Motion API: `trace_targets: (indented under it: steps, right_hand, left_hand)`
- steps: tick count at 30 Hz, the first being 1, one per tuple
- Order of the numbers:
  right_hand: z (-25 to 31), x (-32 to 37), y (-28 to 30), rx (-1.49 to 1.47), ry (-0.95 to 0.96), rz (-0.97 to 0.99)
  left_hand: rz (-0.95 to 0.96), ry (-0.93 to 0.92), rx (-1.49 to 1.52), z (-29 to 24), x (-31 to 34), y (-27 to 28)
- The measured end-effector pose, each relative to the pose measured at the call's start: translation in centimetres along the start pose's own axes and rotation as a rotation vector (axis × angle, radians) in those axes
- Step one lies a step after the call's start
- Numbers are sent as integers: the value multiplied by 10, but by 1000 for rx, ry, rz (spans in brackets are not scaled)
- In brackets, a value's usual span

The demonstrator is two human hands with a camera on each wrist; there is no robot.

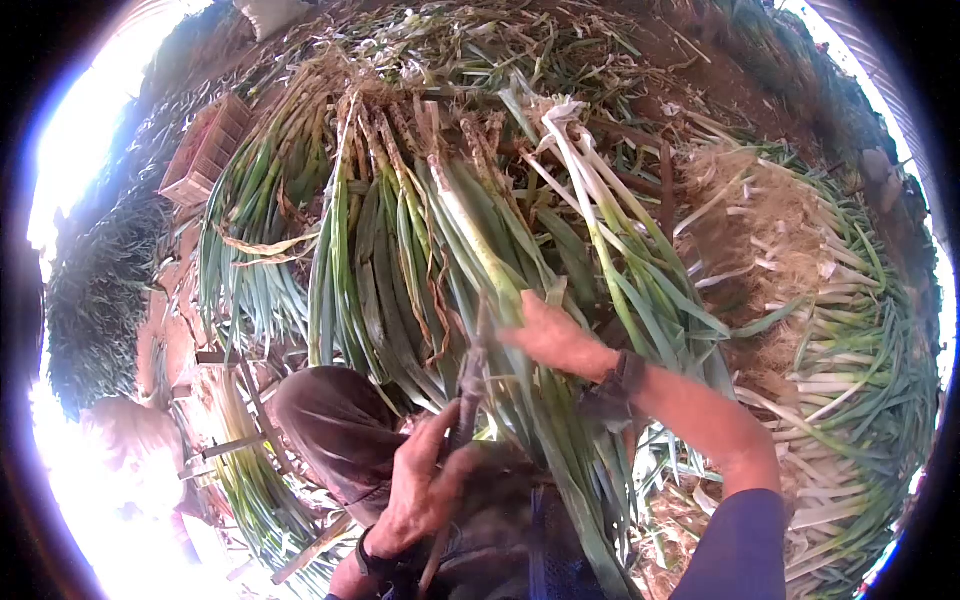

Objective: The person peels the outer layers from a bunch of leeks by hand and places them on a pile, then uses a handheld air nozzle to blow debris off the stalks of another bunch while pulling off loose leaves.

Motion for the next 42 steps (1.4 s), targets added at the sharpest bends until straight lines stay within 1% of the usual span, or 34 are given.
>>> trace_targets:
  steps: [2,3,5,6,7,9,10,12,13,15,16,17,18,19,21,22,24,25,27,28,30,33,34,37,39,40,41,42]
  right_hand:
    - [9,9,0,-49,-69,7]
    - [15,14,4,-47,-72,1]
    - [26,21,4,29,-37,74]
    - [31,22,2,-5,85,99]
    - [30,27,2,-5,89,98]
    - [32,42,8,35,59,106]
    - [24,46,2,33,58,104]
    - [15,52,-1,-98,213,-50]
    - [11,54,-1,-102,209,-55]
    - [19,57,4,-101,196,-45]
    - [19,58,6,-103,194,-47]
    - [19,57,5,-164,158,24]
    - [17,57,3,-225,123,95]
    - [13,55,0,-227,124,92]
    - [2,49,-8,-430,146,135]
    - [7,51,-4,-434,149,134]
    - [15,53,6,-396,149,147]
    - [9,53,4,-400,151,147]
    - [-14,54,-5,-197,-2,160]
    - [-19,57,-8,-196,-2,165]
    - [-18,62,-4,-198,58,120]
    - [-8,70,5,-124,14,126]
    - [-10,70,4,-121,15,122]
    - [-29,69,-8,-176,70,103]
    - [-45,66,-12,-91,134,-61]
    - [-28,66,0,-90,132,-65]
    - [-13,65,17,-277,122,-37]
    - [10,65,37,-467,111,-10]
  left_hand:
    - [54,-36,26,9,6,-11]
    - [58,-41,26,9,6,-15]
    - [42,-17,-45,8,6,-19]
    - [17,-37,-37,7,4,-18]
    - [14,-38,-39,7,-2,-19]
    - [-56,-31,-146,8,-19,-20]
    - [-105,-12,-95,7,-30,-18]
    - [-128,-26,-93,18,-62,-19]
    - [-150,-34,-87,23,-78,-18]
    - [-140,79,47,27,-110,-12]
    - [-137,97,52,19,-123,-5]
    - [-136,116,57,13,-135,4]
    - [-173,31,33,11,-146,11]
    - [-162,26,97,13,-154,14]
    - [-106,173,232,19,-152,13]
    - [-98,152,243,14,-142,12]
    - [-85,131,250,6,-115,7]
    - [-68,171,274,-1,-98,2]
    - [-43,163,239,1,-76,-5]
    - [-46,166,240,5,-73,-6]
    - [-58,100,145,8,-72,-8]
    - [-15,138,136,5,-103,-2]
    - [-52,90,68,8,-120,0]
    - [-35,108,74,15,-174,11]
    - [15,72,251,12,-196,16]
    - [45,126,368,5,-193,16]
    - [48,125,366,4,-191,13]
    - [-40,63,330,5,-182,13]
Point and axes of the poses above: each hand's wrist, its own x-axis away from the middle knuckle, its own y-axis out of the back of the hand, z = x × y, the point moved 5 cm from there along -x, towards the middle knuckle, and after that the axes turned 3 degrees about y, right-handed, at the moved point
